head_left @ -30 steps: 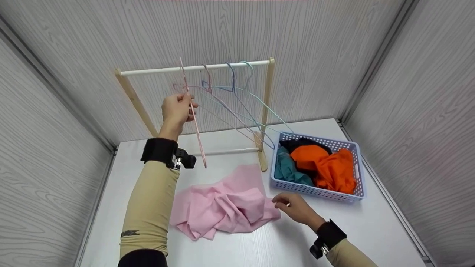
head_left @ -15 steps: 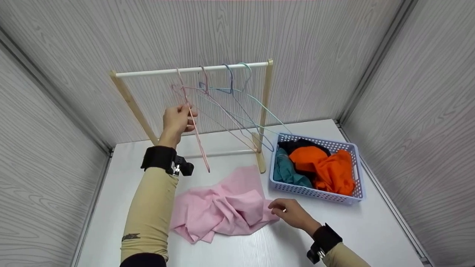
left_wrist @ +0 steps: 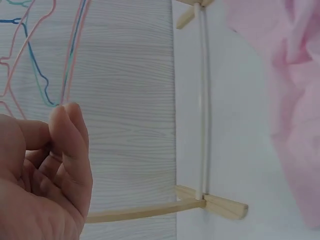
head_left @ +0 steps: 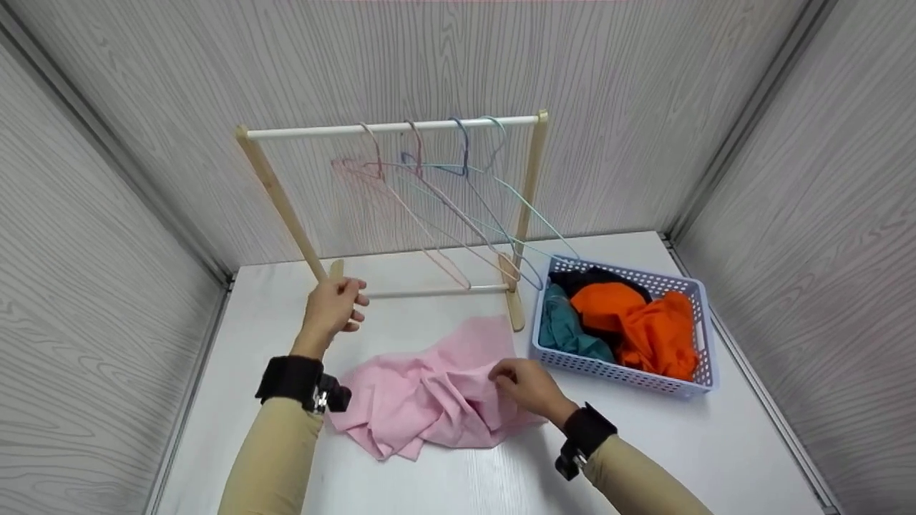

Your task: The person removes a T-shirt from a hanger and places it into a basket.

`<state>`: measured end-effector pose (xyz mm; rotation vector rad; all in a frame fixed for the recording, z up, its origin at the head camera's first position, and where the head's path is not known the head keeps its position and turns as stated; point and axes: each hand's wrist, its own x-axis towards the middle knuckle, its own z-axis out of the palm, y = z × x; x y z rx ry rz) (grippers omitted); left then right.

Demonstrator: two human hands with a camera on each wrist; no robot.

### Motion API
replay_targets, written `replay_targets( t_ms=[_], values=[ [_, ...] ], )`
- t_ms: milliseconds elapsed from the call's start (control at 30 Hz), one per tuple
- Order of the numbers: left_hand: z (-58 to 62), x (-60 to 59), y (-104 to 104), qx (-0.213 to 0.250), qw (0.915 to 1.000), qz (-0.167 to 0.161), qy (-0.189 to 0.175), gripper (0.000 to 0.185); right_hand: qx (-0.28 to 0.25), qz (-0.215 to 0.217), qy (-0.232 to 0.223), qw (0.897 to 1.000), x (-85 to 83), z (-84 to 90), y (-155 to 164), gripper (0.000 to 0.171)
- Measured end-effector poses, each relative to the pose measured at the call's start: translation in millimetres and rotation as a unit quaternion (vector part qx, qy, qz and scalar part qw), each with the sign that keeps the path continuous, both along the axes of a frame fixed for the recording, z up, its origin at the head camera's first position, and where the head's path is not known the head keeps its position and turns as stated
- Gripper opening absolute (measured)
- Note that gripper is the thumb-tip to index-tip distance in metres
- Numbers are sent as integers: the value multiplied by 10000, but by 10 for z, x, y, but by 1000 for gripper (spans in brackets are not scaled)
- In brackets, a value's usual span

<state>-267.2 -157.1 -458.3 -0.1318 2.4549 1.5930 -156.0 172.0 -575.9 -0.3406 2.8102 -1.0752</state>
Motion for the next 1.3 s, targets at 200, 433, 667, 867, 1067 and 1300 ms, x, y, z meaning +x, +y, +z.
replay_targets(
  t_ms=[200, 433, 667, 867, 1067, 1300],
  values=[
    [-367, 400, -131, -1547, 9856, -460, 502, 30, 1050, -347, -817, 9905, -105, -51, -576, 63],
    [-697, 764, -141, -2728, 9543, -817, 904, 23, 2644, 144, -952, 9596, 76, -363, -1015, 89],
    [-798, 929, -158, -2705, 9546, -960, 794, 19, 3366, 148, -139, 9414, 192, -612, -1128, 81],
    [-761, 922, -167, -2669, 9554, -952, 832, 21, 3833, 371, 529, 9214, 165, -659, -1098, 56],
    [-792, 914, -124, -2660, 9538, -1087, 874, 22, 3794, 498, 680, 9214, 132, -653, -941, 35],
    [-817, 948, -92, -2659, 9535, -1218, 733, 24, 2460, 436, -13, 9683, 131, -680, -743, 16]
  ],
)
